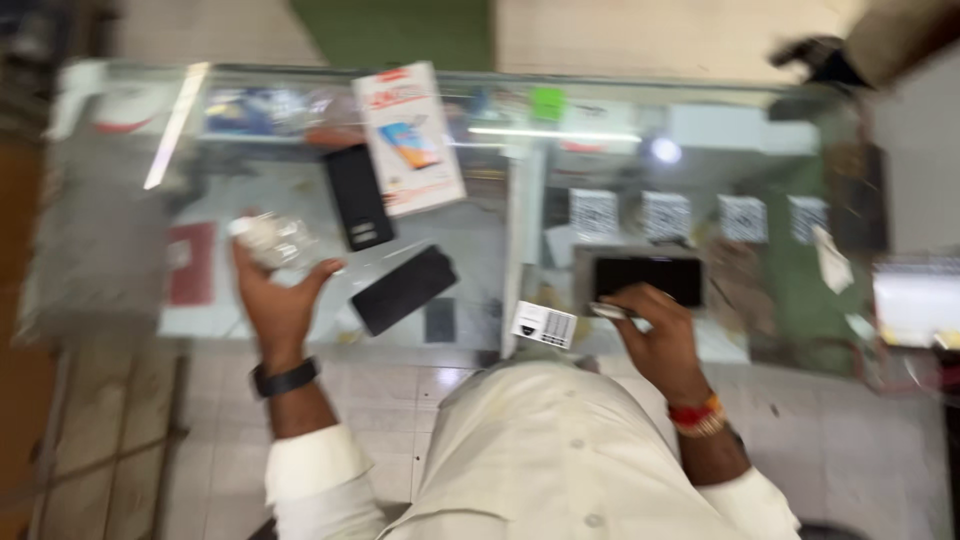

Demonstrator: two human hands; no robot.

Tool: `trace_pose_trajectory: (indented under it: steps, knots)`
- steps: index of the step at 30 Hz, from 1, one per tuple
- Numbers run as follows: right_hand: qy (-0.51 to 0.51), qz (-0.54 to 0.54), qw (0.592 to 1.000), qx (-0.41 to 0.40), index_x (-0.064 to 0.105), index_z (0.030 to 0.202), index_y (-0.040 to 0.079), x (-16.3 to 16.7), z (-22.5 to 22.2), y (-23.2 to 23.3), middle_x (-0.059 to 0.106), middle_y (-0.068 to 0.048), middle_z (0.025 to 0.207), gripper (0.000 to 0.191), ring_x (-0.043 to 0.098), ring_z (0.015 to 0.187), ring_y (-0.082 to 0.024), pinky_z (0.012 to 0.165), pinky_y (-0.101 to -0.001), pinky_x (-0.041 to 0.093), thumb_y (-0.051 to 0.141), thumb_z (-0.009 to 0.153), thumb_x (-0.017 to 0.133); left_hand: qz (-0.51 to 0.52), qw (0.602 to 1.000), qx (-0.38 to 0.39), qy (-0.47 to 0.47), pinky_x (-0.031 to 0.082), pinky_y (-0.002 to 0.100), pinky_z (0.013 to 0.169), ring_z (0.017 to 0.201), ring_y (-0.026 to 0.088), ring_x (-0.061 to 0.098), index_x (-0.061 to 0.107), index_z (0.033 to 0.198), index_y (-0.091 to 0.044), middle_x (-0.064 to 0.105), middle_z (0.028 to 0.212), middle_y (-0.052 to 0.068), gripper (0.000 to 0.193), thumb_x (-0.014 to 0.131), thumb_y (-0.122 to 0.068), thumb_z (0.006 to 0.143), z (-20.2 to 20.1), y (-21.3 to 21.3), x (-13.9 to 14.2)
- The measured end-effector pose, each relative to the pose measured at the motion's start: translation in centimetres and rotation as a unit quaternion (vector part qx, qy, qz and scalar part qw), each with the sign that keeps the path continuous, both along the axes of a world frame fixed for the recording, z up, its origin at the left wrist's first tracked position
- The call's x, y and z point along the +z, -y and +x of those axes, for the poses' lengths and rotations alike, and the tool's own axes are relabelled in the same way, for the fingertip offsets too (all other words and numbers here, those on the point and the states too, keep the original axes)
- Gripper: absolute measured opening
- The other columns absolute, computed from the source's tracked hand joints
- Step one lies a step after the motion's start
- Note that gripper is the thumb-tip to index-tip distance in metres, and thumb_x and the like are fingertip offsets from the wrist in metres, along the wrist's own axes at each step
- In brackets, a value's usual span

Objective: The person removes a black phone case, wipes the phone screen with a white cloth, and then handles a small paper packet containing stickers. The person also connects a charging cable to a phone and places it on a laptop.

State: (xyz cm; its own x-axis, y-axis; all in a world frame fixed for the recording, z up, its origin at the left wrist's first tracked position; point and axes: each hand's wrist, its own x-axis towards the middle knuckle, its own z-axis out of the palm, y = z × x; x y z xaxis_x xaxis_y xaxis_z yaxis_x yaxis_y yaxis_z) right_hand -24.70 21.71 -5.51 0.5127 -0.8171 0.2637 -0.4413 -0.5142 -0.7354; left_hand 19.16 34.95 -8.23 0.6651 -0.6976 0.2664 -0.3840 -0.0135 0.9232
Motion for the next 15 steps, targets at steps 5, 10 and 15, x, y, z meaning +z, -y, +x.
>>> trace_pose_trajectory:
  steps: [5,10,15]
  knots:
    - [0.047,0.016,0.999,-0.023,0.074,0.105,0.001,0.8,0.3,-1.0,0.074,-0.011,0.101,0.021,0.072,0.089,-0.018,0.074,-0.0299,0.058,-0.008,0.087,0.070,-0.046,0.992,0.067,0.095,0.059,0.035,0.090,0.103,0.022,0.070,0.055,0.130,0.001,0.071,0.113,0.011,0.074,0.097,-0.007,0.070,-1.7,1.0,3.4]
    - [0.072,-0.049,0.995,-0.052,0.072,0.105,-0.002,2.8,0.8,-0.2,0.072,-0.013,0.098,0.018,0.068,0.086,-0.017,0.076,-0.0283,0.053,-0.008,0.089,0.069,-0.060,0.995,-0.026,0.081,0.061,0.035,0.089,0.101,0.022,0.075,0.060,0.127,-0.002,0.075,0.109,0.013,0.068,0.098,-0.016,0.072,-6.2,2.6,6.7]
    - [0.125,-0.076,0.987,-0.066,0.066,0.112,-0.004,5.7,2.5,2.8,0.076,-0.015,0.102,0.015,0.076,0.092,-0.020,0.082,-0.0279,0.060,-0.006,0.098,0.062,-0.034,0.988,-0.115,0.101,0.060,0.038,0.088,0.103,0.027,0.075,0.057,0.127,-0.003,0.075,0.111,0.016,0.078,0.098,-0.029,0.066,-13.4,8.0,6.4]
